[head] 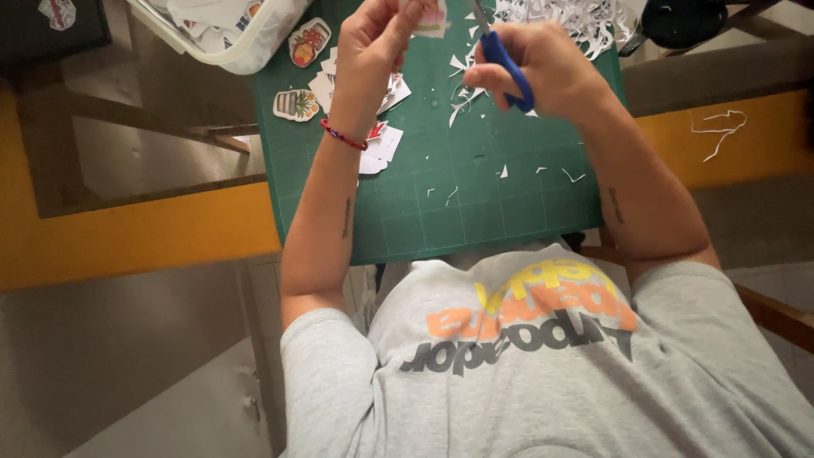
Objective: A person uses scissors to cut out individual stickers from a sheet on a green cutting mat.
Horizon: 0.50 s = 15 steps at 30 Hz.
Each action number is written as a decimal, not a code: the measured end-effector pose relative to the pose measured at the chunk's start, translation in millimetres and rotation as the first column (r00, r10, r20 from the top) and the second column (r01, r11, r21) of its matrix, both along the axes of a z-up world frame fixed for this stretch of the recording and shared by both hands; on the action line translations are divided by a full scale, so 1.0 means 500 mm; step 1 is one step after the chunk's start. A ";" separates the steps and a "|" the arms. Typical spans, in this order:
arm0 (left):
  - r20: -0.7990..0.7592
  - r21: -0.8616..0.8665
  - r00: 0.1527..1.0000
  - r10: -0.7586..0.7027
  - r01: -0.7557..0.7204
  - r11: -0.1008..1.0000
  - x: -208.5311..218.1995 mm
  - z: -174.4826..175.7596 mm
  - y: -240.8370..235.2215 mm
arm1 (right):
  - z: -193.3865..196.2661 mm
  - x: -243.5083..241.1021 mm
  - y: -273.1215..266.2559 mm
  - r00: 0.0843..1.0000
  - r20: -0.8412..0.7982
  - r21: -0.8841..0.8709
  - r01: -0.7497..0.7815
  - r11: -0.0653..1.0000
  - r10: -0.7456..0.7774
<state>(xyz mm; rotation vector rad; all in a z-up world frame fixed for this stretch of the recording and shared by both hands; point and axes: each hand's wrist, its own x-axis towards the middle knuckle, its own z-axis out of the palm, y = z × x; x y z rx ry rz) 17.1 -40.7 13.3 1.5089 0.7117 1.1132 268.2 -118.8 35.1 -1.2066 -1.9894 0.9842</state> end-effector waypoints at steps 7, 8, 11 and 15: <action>0.023 -0.150 0.996 0.081 -0.076 0.986 0.006 0.002 -0.003 | -0.001 -0.007 0.003 1.000 0.026 0.030 -0.007 1.000 0.006; 0.029 -0.144 0.996 0.087 -0.082 0.986 0.006 0.003 -0.003 | -0.001 -0.010 0.005 0.999 0.045 0.021 -0.017 1.000 0.016; 0.034 -0.129 0.994 0.103 -0.098 0.987 0.004 -0.020 0.009 | 0.010 -0.019 0.003 0.997 0.075 0.008 0.004 1.000 -0.004; -0.112 0.010 0.978 0.174 -0.174 0.985 -0.001 -0.023 0.013 | 0.006 -0.015 0.002 0.997 0.074 0.057 0.030 0.998 -0.034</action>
